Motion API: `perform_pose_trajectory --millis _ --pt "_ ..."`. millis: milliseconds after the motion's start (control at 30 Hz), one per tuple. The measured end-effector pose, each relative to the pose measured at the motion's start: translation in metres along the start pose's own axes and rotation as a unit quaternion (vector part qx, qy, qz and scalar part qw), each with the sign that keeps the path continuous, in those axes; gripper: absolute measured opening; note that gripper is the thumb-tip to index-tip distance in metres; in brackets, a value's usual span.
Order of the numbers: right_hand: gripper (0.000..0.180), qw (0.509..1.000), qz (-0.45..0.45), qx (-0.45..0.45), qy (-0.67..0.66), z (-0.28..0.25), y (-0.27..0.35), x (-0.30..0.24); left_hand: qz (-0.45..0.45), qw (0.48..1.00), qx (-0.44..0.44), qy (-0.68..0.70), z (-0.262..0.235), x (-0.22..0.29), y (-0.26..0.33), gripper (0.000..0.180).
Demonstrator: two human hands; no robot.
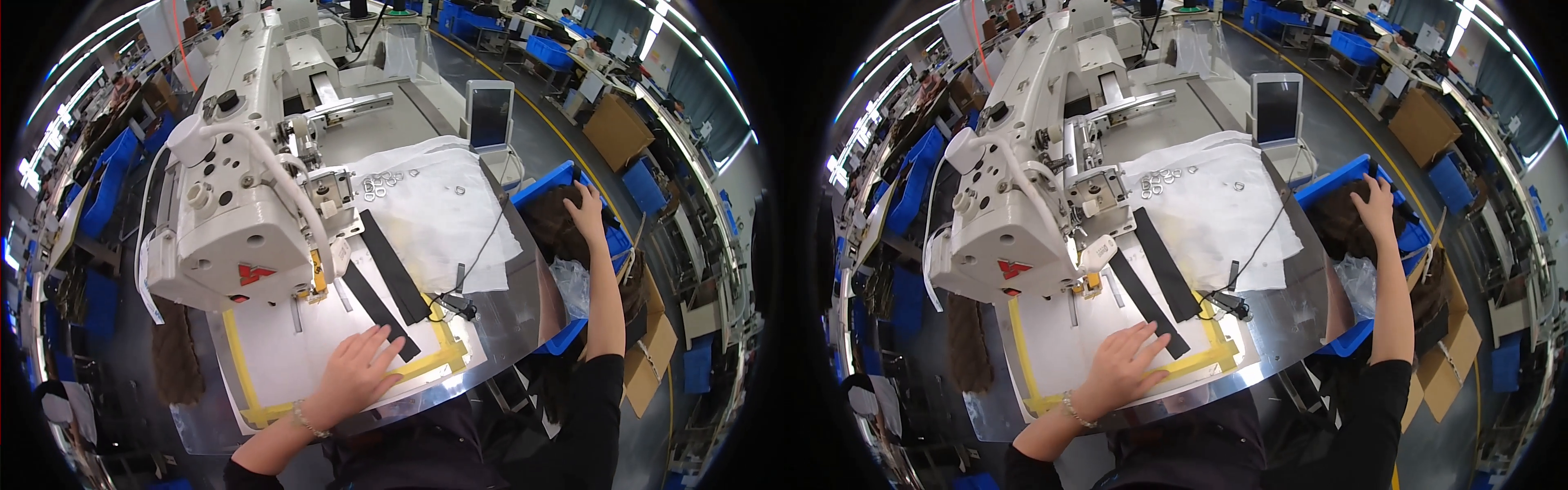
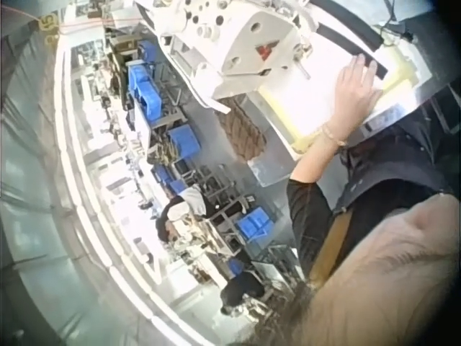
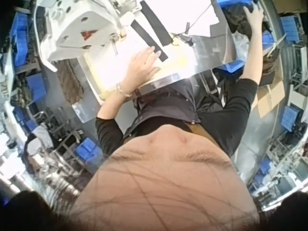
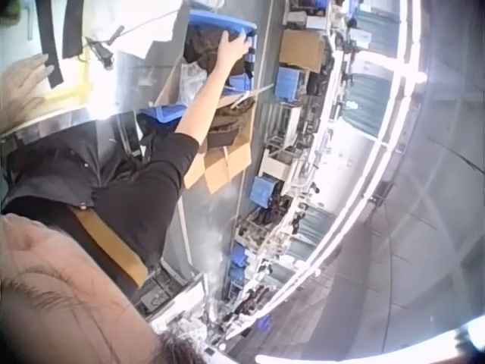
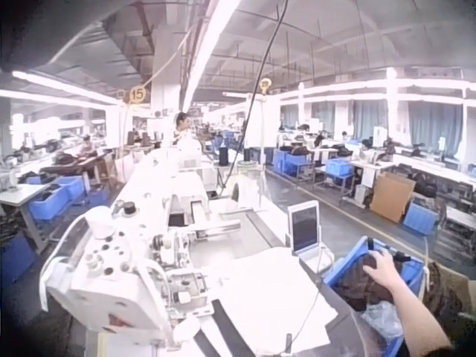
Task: Attaching metal D-rings and hardware to fur-trimmed leather strips using an industrial sewing machine.
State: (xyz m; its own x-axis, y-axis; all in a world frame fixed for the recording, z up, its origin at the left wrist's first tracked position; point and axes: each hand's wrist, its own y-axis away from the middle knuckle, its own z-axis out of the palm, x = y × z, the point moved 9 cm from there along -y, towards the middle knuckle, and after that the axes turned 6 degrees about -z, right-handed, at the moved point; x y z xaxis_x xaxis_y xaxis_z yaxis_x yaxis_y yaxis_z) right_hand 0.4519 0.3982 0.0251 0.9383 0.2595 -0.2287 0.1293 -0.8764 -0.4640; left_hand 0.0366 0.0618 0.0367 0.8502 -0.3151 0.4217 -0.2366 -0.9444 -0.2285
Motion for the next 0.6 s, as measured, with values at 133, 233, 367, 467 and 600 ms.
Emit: perform_pose_trajectory --millis 133,233,367,467,600 --pt "0.049 0.985 -0.125 0.008 -0.116 -0.032 0.031 -0.159 0.049 0.998 0.004 -0.048 0.023 0.005 -0.003 0.045" --pt "0.050 0.968 -0.185 -0.082 -0.148 -0.026 0.081 -0.231 0.073 0.994 0.017 -0.079 0.033 0.003 0.000 0.042" --pt "0.048 0.946 -0.228 -0.122 -0.193 -0.034 0.135 -0.292 0.124 0.982 0.048 -0.137 0.035 0.004 0.001 0.041" --pt "0.042 0.888 -0.169 -0.213 -0.372 -0.020 0.161 -0.324 0.105 0.990 0.075 -0.060 0.027 -0.010 0.004 0.037" --pt "0.040 0.831 -0.139 -0.278 -0.462 -0.009 0.186 -0.355 0.046 0.993 0.100 0.054 0.007 -0.023 0.000 0.030"
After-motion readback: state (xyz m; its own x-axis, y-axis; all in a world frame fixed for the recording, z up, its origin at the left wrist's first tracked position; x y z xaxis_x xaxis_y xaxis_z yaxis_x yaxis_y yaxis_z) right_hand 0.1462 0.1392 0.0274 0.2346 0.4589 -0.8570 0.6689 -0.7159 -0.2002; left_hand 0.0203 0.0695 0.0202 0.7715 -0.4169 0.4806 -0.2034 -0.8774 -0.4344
